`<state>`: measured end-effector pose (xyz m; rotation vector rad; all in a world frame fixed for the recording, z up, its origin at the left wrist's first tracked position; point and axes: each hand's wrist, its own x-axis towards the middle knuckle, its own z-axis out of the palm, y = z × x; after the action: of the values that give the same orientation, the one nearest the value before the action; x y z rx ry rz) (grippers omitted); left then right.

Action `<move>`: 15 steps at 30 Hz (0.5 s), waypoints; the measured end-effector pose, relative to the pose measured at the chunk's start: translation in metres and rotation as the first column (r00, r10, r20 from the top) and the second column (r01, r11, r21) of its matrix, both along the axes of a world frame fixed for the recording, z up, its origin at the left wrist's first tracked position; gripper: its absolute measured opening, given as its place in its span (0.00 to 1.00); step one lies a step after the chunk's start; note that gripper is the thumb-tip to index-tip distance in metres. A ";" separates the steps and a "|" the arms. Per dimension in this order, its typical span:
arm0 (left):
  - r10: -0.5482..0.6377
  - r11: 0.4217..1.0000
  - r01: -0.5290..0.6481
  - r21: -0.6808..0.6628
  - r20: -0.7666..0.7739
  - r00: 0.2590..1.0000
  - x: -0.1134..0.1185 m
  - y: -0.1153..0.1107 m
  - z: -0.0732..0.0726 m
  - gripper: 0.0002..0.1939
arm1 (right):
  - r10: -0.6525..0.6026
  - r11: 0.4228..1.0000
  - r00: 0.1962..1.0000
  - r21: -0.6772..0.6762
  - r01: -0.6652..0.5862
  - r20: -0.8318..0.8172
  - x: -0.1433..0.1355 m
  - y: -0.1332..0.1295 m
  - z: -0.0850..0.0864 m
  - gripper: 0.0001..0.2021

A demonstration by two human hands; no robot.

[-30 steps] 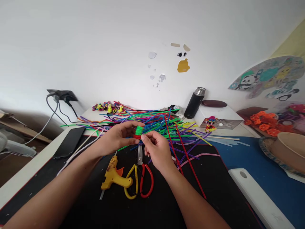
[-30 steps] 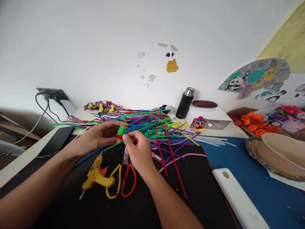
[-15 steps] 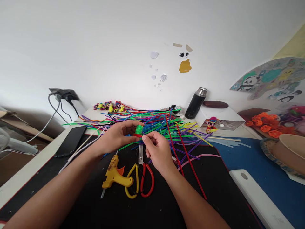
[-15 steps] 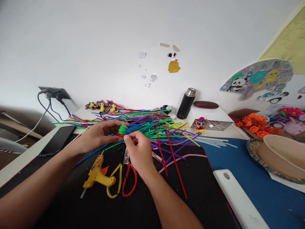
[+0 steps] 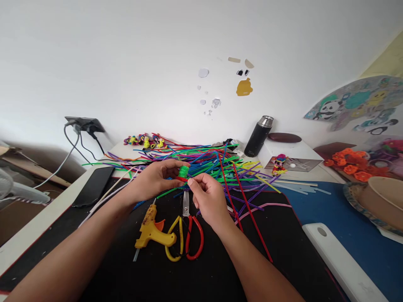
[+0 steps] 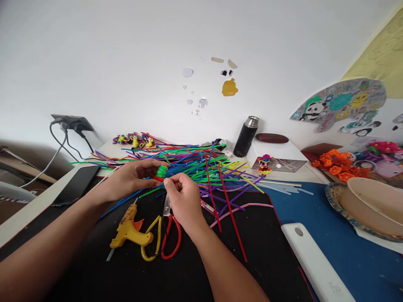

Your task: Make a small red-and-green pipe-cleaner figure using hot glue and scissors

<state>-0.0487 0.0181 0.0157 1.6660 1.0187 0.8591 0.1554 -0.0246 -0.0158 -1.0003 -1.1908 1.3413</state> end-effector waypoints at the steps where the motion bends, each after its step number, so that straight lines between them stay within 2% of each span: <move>1: 0.000 1.000 0.000 -0.002 -0.005 1.000 0.000 0.000 -0.001 0.27 | 0.000 1.000 1.000 -0.002 0.000 0.001 0.000 0.000 0.000 0.18; 15: -0.008 0.992 0.030 -0.123 0.174 0.985 -0.001 0.000 0.001 0.27 | 0.013 1.000 1.000 -0.012 -0.013 -0.018 0.002 0.000 0.000 0.17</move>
<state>-0.0496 0.0178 0.0171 1.4663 0.9163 0.8930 0.1571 -0.0244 -0.0159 -0.9890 -1.1783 1.3665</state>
